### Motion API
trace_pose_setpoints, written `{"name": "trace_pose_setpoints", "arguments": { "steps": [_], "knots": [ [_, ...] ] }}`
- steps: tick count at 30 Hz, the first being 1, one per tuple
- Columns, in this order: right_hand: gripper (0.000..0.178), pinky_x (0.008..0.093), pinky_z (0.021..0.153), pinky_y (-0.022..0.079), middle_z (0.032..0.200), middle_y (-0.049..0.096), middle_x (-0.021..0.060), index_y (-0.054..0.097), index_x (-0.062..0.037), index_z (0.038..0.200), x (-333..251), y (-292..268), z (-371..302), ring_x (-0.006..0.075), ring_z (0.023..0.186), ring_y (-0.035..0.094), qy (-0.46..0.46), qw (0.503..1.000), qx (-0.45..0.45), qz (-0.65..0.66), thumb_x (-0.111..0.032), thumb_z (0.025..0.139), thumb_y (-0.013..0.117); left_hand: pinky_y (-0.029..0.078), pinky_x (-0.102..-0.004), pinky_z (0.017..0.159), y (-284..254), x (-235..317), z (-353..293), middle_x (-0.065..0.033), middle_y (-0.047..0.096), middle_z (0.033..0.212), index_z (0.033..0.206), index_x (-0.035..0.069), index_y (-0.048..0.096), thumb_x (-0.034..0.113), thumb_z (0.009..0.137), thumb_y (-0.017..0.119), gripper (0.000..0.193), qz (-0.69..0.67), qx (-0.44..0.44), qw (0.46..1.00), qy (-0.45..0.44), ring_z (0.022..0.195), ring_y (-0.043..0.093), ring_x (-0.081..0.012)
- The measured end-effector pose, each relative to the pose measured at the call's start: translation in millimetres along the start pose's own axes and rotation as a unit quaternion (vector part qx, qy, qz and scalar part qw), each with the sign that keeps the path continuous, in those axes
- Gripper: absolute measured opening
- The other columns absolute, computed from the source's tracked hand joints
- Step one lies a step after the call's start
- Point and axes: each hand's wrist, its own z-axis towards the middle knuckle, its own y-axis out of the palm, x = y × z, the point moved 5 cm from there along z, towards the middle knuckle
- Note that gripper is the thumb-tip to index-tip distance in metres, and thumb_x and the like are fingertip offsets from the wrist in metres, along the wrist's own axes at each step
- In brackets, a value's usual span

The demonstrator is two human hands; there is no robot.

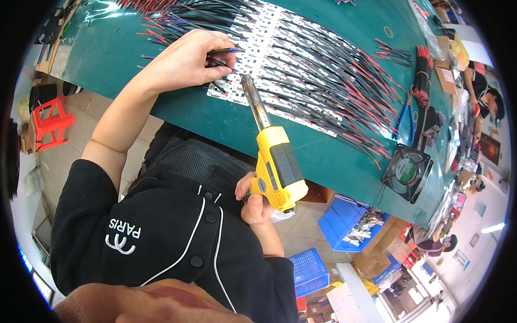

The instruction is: The person aligns wires onto circuit boards by hand while holding a soldering gun.

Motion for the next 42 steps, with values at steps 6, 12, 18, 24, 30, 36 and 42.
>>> {"name": "trace_pose_setpoints", "arguments": {
  "steps": [6,12,18,24,30,36,42],
  "knots": [
    [0.06,0.0257,0.041,0.038,0.055,0.046,0.0067,0.039,0.0026,0.108,2,1,2,0.0145,0.045,0.044,0.012,1.0,-0.004,-0.004,-0.047,0.081,0.061,0.046,-0.0289,0.06,5,-2,-2,-0.0091,0.057,0.071,0.079,-0.002,0.057,0.002,0.067,0.066,0.016,0.028,0.012,0.999,-0.018,0.062,0.056,-0.0199],
    [0.061,0.0249,0.041,0.038,0.055,0.045,0.0067,0.038,0.0029,0.108,2,3,3,0.0142,0.045,0.043,0.019,1.0,0.0,-0.015,-0.047,0.081,0.06,0.048,-0.0308,0.063,6,1,-2,-0.0098,0.06,0.074,0.081,-0.002,0.057,0.004,0.065,0.066,0.019,0.06,0.015,0.997,-0.036,0.066,0.058,-0.023],
    [0.065,0.0248,0.04,0.037,0.053,0.044,0.0057,0.037,0.0034,0.109,3,2,3,0.0136,0.043,0.042,0.016,1.0,0.011,-0.016,-0.049,0.08,0.061,0.048,-0.0311,0.064,6,2,-1,-0.0104,0.06,0.074,0.079,-0.003,0.057,0.005,0.064,0.066,0.019,0.062,0.011,0.997,-0.036,0.066,0.059,-0.0236],
    [0.079,0.0241,0.038,0.037,0.052,0.044,0.0035,0.033,0.0062,0.122,-7,3,6,0.0121,0.04,0.042,-0.02,1.0,-0.005,0.012,-0.053,0.079,0.061,0.048,-0.0308,0.064,5,0,-1,-0.011,0.06,0.074,0.081,-0.003,0.058,0.004,0.064,0.066,0.02,0.059,0.002,0.998,-0.038,0.067,0.059,-0.0231],
    [0.083,0.0237,0.038,0.037,0.051,0.043,0.0023,0.031,0.0067,0.124,-9,5,7,0.0117,0.039,0.041,-0.019,1.0,-0.005,0.001,-0.056,0.079,0.06,0.048,-0.0289,0.065,4,-3,-3,-0.0117,0.061,0.077,0.087,-0.004,0.058,0.003,0.07,0.065,0.019,0.019,0.0,1.0,-0.019,0.068,0.059,-0.0208],
    [0.083,0.024,0.037,0.038,0.051,0.042,0.0024,0.03,0.0072,0.124,-10,2,8,0.012,0.038,0.041,-0.039,0.999,0.01,0.002,-0.056,0.079,0.059,0.045,-0.0279,0.068,-39,-8,-15,-0.0056,0.057,0.082,0.095,-0.001,0.056,0.006,0.089,0.05,0.01,0.04,0.185,0.981,0.029,0.072,0.055,-0.0171],
    [0.081,0.0248,0.036,0.037,0.05,0.041,0.0028,0.03,0.0077,0.124,-10,-4,11,0.0125,0.037,0.04,-0.038,0.999,0.012,0.012,-0.055,0.081,0.057,0.045,-0.0292,0.069,-64,23,-27,-0.0083,0.056,0.082,0.096,-0.001,0.054,0.005,0.089,0.05,0.01,0.03,0.205,0.975,-0.075,0.074,0.056,-0.0174]
  ]
}}
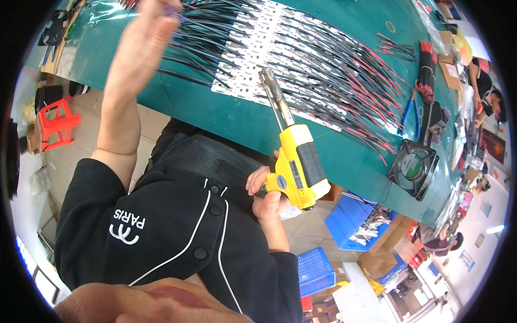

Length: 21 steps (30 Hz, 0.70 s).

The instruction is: The person aligns wires onto circuit boards by hand while holding a soldering gun.

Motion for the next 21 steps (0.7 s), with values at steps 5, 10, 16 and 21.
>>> {"name": "trace_pose_setpoints", "arguments": {
  "steps": [5,10,16,21],
  "knots": [
    [0.079,0.0254,0.036,0.037,0.05,0.041,0.0032,0.031,0.0077,0.124,3,0,-1,0.0128,0.037,0.04,0.031,0.999,-0.026,0.029,-0.054,0.082,0.057,0.046,-0.0328,0.068,53,-3,-27,-0.0155,0.055,0.083,0.103,0.001,0.046,0.009,0.088,0.053,0.019,0.011,-0.114,0.98,0.16,0.076,0.056,-0.0312],
    [0.079,0.0254,0.036,0.037,0.05,0.042,0.0034,0.03,0.0076,0.124,5,-6,-5,0.0131,0.037,0.04,0.028,0.999,-0.02,0.035,-0.054,0.082,0.057,0.046,-0.0344,0.066,64,6,-31,-0.0161,0.056,0.084,0.103,0.001,0.046,0.007,0.088,0.051,0.017,0.005,-0.179,0.983,0.046,0.072,0.056,-0.033],
    [0.081,0.0253,0.037,0.038,0.051,0.043,0.0035,0.03,0.0074,0.125,6,-6,-7,0.0133,0.038,0.041,0.04,0.998,-0.029,0.032,-0.053,0.08,0.06,0.046,-0.032,0.063,60,4,-25,-0.0137,0.055,0.076,0.095,-0.001,0.053,0.006,0.081,0.061,0.018,-0.035,-0.086,0.986,0.135,0.068,0.057,-0.0264],
    [0.082,0.0253,0.038,0.038,0.05,0.043,0.0035,0.03,0.0075,0.125,7,-5,-10,0.0133,0.038,0.042,0.047,0.998,-0.029,0.024,-0.053,0.079,0.061,0.043,-0.0295,0.059,63,-2,-26,-0.0119,0.053,0.072,0.083,-0.004,0.058,0.002,0.075,0.066,0.012,-0.071,-0.123,0.988,0.064,0.063,0.054,-0.0221]
  ]
}}
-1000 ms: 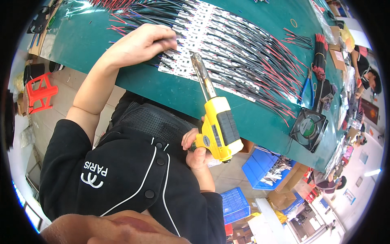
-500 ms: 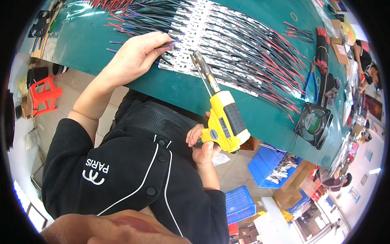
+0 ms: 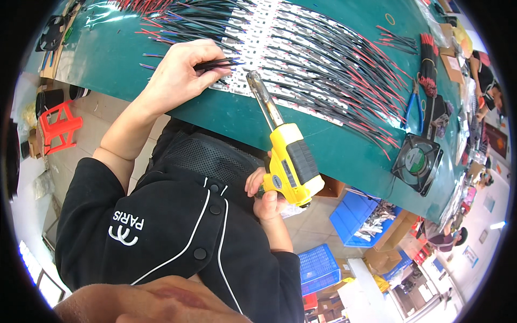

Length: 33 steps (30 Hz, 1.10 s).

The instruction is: The person aligns wires onto circuit boards by hand while holding a soldering gun.

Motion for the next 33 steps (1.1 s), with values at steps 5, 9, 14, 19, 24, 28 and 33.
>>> {"name": "trace_pose_setpoints", "arguments": {
  "steps": [5,9,14,19,24,28,33],
  "knots": [
    [0.084,0.0251,0.039,0.039,0.051,0.044,0.0037,0.03,0.0081,0.124,0,1,-2,0.0131,0.039,0.042,0.0,1.0,-0.002,-0.013,-0.054,0.078,0.063,0.042,-0.0301,0.058,2,1,3,-0.0119,0.051,0.07,0.08,-0.004,0.058,0.001,0.073,0.067,0.012,0.048,-0.02,0.998,0.02,0.062,0.052,-0.0254],
    [0.081,0.025,0.039,0.038,0.051,0.044,0.0041,0.032,0.0082,0.122,1,2,-3,0.0129,0.039,0.042,0.0,1.0,-0.003,-0.017,-0.053,0.078,0.063,0.043,-0.0332,0.059,4,-3,5,-0.0134,0.052,0.07,0.078,-0.005,0.058,0.003,0.069,0.068,0.015,0.071,-0.03,0.997,0.03,0.064,0.053,-0.0291],
    [0.069,0.0254,0.04,0.038,0.053,0.045,0.006,0.037,0.0054,0.114,4,1,-6,0.0138,0.042,0.042,-0.005,1.0,-0.014,-0.012,-0.049,0.079,0.063,0.043,-0.035,0.059,6,-2,9,-0.0145,0.053,0.07,0.076,-0.005,0.058,0.004,0.066,0.066,0.016,0.095,-0.054,0.994,0.021,0.065,0.055,-0.0304],
    [0.058,0.0266,0.041,0.039,0.055,0.047,0.0077,0.041,0.0012,0.106,6,0,-7,0.0155,0.046,0.044,0.003,1.0,-0.012,-0.008,-0.045,0.079,0.064,0.044,-0.0351,0.059,8,-1,11,-0.0151,0.053,0.069,0.073,-0.006,0.057,0.004,0.063,0.065,0.015,0.11,-0.057,0.992,0.018,0.065,0.055,-0.0312],
    [0.057,0.0266,0.041,0.039,0.055,0.046,0.0075,0.041,0.0019,0.104,6,0,-7,0.0151,0.046,0.044,0.007,1.0,-0.01,-0.013,-0.044,0.08,0.064,0.044,-0.0351,0.06,8,-2,13,-0.0154,0.053,0.068,0.07,-0.005,0.056,0.004,0.062,0.065,0.015,0.114,-0.058,0.992,0.016,0.064,0.055,-0.0309],
    [0.058,0.0264,0.042,0.039,0.055,0.046,0.0069,0.041,0.0025,0.103,6,0,-7,0.0146,0.046,0.044,0.015,0.999,-0.009,-0.029,-0.045,0.08,0.064,0.044,-0.035,0.06,9,-3,14,-0.0151,0.053,0.068,0.069,-0.005,0.057,0.005,0.061,0.066,0.015,0.109,-0.063,0.992,0.014,0.064,0.055,-0.0305],
    [0.059,0.0259,0.042,0.038,0.055,0.046,0.0065,0.041,0.0024,0.103,7,1,-7,0.0145,0.046,0.044,0.025,0.999,-0.013,-0.033,-0.046,0.079,0.064,0.045,-0.0346,0.061,9,-3,14,-0.0146,0.055,0.068,0.067,-0.004,0.057,0.005,0.059,0.067,0.016,0.116,-0.075,0.99,-0.002,0.065,0.056,-0.0302]
  ]
}}
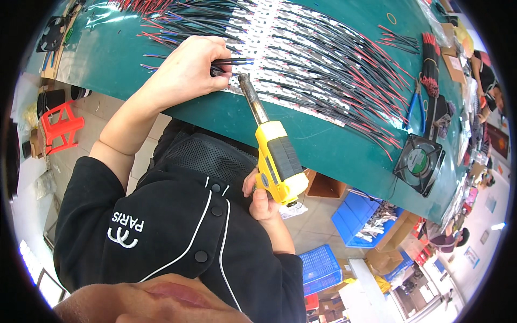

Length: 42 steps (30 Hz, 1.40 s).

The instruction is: The person aligns wires onto circuit boards by hand while holding a soldering gun.

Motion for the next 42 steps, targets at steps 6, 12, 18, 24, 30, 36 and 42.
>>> {"name": "trace_pose_setpoints", "arguments": {
  "steps": [6,12,18,24,30,36,42],
  "knots": [
    [0.064,0.0252,0.041,0.038,0.054,0.046,0.0054,0.038,0.0033,0.109,0.8,-1.2,-0.8,0.014,0.044,0.043,-0.007,1.0,0.007,0.0,-0.048,0.079,0.063,0.045,-0.0355,0.062,0.4,-0.3,0.3,-0.015,0.055,0.069,0.068,-0.003,0.057,0.006,0.059,0.068,0.017,0.007,0.005,1.0,0.007,0.066,0.056,-0.0311],
    [0.078,0.0249,0.041,0.038,0.053,0.045,0.004,0.031,0.0065,0.123,-7.0,0.4,-1.9,0.0127,0.042,0.043,-0.031,0.999,0.011,0.004,-0.05,0.079,0.063,0.045,-0.0357,0.062,0.6,-1.2,-0.1,-0.0146,0.055,0.07,0.068,-0.003,0.058,0.006,0.06,0.068,0.016,0.012,-0.001,1.0,-0.005,0.067,0.056,-0.0313],
    [0.08,0.0252,0.041,0.038,0.054,0.045,0.0045,0.031,0.0072,0.123,-6.1,-0.9,-3.7,0.0131,0.043,0.043,-0.016,1.0,0.006,0.008,-0.051,0.078,0.064,0.045,-0.0351,0.062,-0.3,-0.8,-0.4,-0.0146,0.055,0.07,0.07,-0.003,0.058,0.006,0.061,0.067,0.015,0.014,0.005,1.0,0.015,0.067,0.057,-0.0309],
    [0.066,0.0258,0.042,0.038,0.055,0.046,0.0065,0.039,0.0034,0.109,-5.5,2.1,-2.7,0.0146,0.045,0.044,-0.014,1.0,0.019,0.014,-0.049,0.078,0.065,0.045,-0.0345,0.061,0.6,-2.0,-0.6,-0.0144,0.055,0.069,0.071,-0.004,0.057,0.005,0.06,0.066,0.016,0.006,0.021,1.0,0.017,0.065,0.057,-0.0305],
    [0.062,0.026,0.042,0.038,0.056,0.047,0.0065,0.041,0.002,0.105,-2.0,0.8,-3.0,0.0141,0.045,0.044,-0.009,1.0,0.02,0.007,-0.048,0.078,0.065,0.045,-0.0344,0.061,0.7,0.3,-0.8,-0.0142,0.054,0.068,0.069,-0.003,0.056,0.005,0.059,0.066,0.016,-0.007,0.016,1.0,0.011,0.064,0.056,-0.03],
    [0.062,0.0251,0.041,0.038,0.056,0.047,0.0057,0.041,0.002,0.104,0.6,1.3,-2.9,0.0135,0.045,0.043,-0.004,1.0,0.017,-0.013,-0.049,0.078,0.064,0.045,-0.0348,0.061,1.6,-1.0,-0.7,-0.0141,0.054,0.067,0.066,-0.003,0.055,0.005,0.058,0.066,0.016,-0.013,0.025,1.0,0.01,0.064,0.056,-0.0299],
    [0.078,0.0242,0.041,0.037,0.055,0.046,0.0042,0.034,0.0066,0.12,-2.2,3.4,-2.1,0.0121,0.043,0.043,0.007,1.0,0.026,-0.016,-0.052,0.077,0.064,0.045,-0.0344,0.061,2.3,-1.4,-0.3,-0.014,0.054,0.067,0.066,-0.003,0.054,0.005,0.059,0.065,0.015,-0.009,0.024,1.0,0.014,0.064,0.056,-0.0299]
  ]
}}
